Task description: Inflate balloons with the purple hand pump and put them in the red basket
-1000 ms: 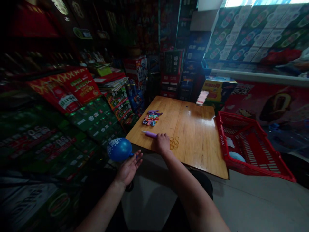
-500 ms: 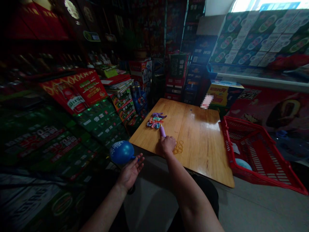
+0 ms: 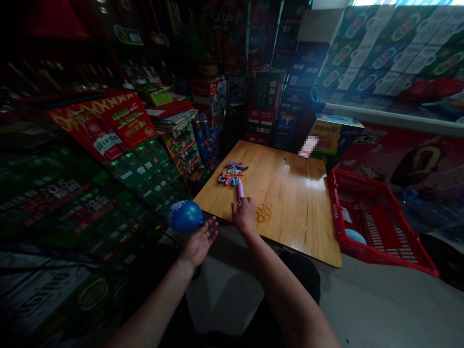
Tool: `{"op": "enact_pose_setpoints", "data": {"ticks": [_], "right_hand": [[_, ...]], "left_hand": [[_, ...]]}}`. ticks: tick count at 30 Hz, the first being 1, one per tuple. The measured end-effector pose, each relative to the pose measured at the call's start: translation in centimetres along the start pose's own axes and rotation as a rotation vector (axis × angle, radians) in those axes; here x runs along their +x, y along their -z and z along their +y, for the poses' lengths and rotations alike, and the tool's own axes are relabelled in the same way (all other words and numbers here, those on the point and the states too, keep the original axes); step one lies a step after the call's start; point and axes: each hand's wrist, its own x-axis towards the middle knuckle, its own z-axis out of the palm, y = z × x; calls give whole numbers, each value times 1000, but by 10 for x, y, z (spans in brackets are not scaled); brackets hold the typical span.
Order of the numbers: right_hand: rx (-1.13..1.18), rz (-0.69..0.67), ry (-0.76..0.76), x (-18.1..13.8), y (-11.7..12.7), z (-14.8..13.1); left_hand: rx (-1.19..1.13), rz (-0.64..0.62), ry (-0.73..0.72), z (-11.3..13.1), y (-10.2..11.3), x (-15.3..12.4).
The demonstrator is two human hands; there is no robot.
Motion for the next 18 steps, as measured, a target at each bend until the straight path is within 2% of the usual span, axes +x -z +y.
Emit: {"op": "enact_pose_setpoints", "data": {"ticks": [5, 7, 9, 12, 18], "right_hand": [[243, -281, 49, -48, 7, -17], [480, -474, 30, -67, 8, -23], [727, -574, -51, -84, 10, -27], [894, -561, -167, -100, 15, -30], [944, -613, -256, -114, 25, -23]], "left_hand": [[7, -28, -24, -7, -8, -3], [26, -60, -29, -10, -11, -8], [56, -97, -24, -14, -13, -14], [90, -115, -24, -21, -13, -24], [72, -113, -9, -25, -16, -45]]}}
